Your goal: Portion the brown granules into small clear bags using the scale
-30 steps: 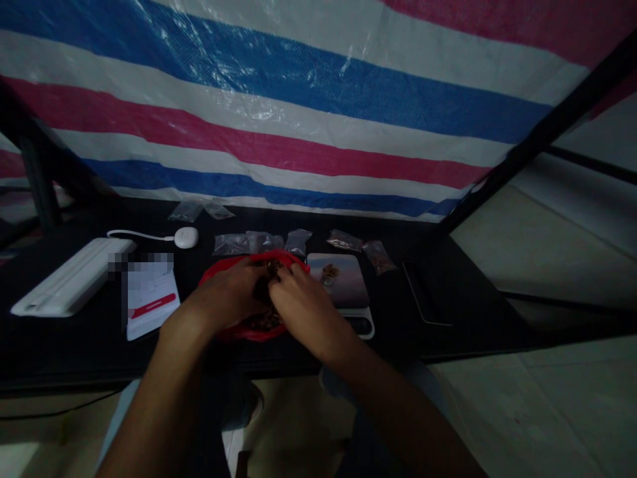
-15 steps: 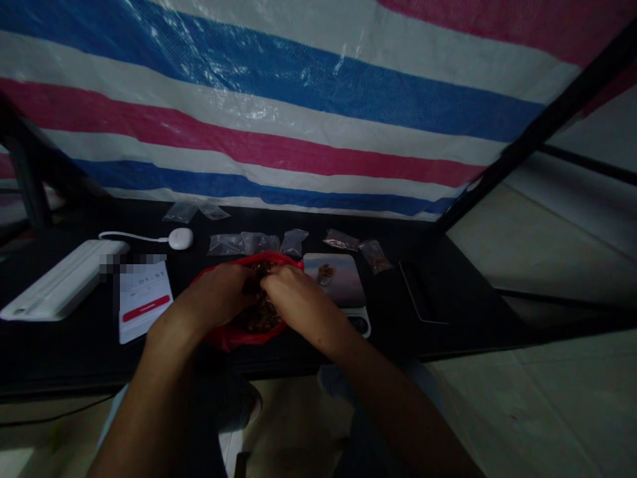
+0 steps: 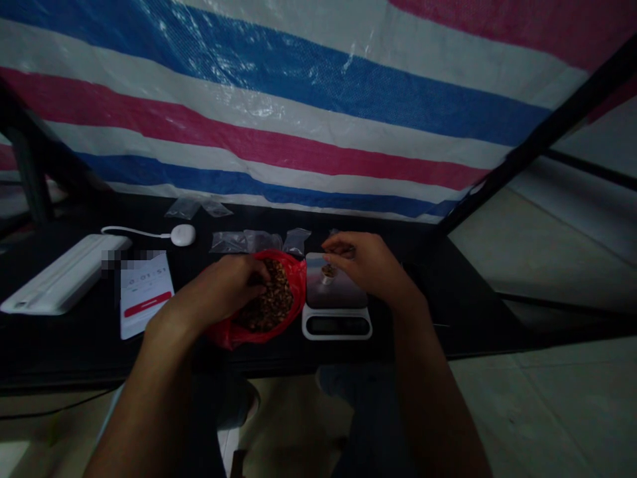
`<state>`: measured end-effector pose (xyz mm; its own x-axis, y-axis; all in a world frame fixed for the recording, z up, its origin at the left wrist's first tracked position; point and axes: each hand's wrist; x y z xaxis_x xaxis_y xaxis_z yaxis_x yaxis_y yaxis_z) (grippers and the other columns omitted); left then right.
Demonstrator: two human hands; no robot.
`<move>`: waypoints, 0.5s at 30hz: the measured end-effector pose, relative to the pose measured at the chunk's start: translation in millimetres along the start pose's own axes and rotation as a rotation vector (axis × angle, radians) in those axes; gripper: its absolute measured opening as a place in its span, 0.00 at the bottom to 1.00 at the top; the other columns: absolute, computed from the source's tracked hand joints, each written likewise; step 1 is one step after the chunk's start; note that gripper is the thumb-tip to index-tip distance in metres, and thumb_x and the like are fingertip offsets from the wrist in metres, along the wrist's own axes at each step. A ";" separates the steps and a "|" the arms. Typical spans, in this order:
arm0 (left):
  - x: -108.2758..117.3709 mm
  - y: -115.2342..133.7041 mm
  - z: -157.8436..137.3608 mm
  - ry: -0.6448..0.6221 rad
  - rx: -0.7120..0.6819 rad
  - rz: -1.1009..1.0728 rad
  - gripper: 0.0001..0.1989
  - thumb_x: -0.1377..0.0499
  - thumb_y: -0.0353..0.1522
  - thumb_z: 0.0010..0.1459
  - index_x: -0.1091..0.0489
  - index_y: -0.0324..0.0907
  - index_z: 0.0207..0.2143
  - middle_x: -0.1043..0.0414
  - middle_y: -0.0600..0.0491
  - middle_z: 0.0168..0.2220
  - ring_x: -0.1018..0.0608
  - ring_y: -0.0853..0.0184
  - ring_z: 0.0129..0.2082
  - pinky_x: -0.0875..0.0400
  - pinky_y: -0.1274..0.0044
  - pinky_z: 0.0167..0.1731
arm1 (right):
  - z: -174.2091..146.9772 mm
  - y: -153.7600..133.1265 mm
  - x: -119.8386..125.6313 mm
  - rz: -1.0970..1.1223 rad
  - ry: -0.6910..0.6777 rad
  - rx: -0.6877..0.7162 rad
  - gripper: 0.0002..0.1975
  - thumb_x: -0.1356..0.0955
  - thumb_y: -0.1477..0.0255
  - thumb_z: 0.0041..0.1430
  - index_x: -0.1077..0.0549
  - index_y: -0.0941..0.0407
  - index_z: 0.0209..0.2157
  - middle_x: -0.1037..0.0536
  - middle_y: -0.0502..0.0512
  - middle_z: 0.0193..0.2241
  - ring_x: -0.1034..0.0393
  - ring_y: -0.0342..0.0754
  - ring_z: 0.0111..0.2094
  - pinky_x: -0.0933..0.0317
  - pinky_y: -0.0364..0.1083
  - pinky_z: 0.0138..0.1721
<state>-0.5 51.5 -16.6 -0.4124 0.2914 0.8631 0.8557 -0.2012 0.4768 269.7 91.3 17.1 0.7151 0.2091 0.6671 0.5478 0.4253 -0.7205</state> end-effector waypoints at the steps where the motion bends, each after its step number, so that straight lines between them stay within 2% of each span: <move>1: 0.0 0.8 0.2 0.005 -0.012 -0.003 0.14 0.42 0.28 0.61 0.19 0.45 0.45 0.17 0.50 0.47 0.17 0.59 0.46 0.27 0.71 0.49 | -1.1 2.3 0.5 -0.005 0.000 -0.009 0.06 0.28 0.78 0.61 0.18 0.58 0.40 0.14 0.56 0.37 0.20 0.48 0.37 0.29 0.46 0.41; 7: 2.1 8.7 0.6 0.055 -0.066 -0.047 0.13 0.42 0.29 0.60 0.20 0.45 0.43 0.17 0.50 0.45 0.17 0.61 0.43 0.26 0.72 0.46 | -2.9 5.9 -2.3 -0.131 -0.016 -0.009 0.06 0.26 0.78 0.57 0.18 0.56 0.37 0.14 0.56 0.37 0.20 0.49 0.38 0.30 0.46 0.41; 10: 0.6 12.7 4.8 0.113 -0.167 -0.080 0.12 0.43 0.31 0.61 0.20 0.44 0.43 0.17 0.50 0.46 0.18 0.60 0.43 0.26 0.70 0.48 | -2.6 5.6 -2.2 -0.179 -0.031 0.006 0.04 0.25 0.77 0.56 0.17 0.56 0.34 0.14 0.56 0.36 0.20 0.50 0.38 0.31 0.47 0.41; 15: -5.8 12.9 14.2 0.209 -0.314 -0.117 0.10 0.42 0.33 0.64 0.21 0.43 0.43 0.19 0.50 0.46 0.18 0.61 0.45 0.26 0.70 0.50 | -4.5 3.9 4.2 -0.061 -0.086 -0.003 0.06 0.29 0.75 0.62 0.18 0.56 0.33 0.15 0.54 0.33 0.20 0.48 0.35 0.30 0.46 0.39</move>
<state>17.3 60.5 -17.8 -0.5838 0.1390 0.7999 0.6753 -0.4637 0.5735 276.8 89.9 16.2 0.6407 0.2578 0.7232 0.5901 0.4372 -0.6787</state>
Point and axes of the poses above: each hand's wrist, its own z-axis towards the middle knuckle, its own x-axis out of the back of the hand, y = z × x
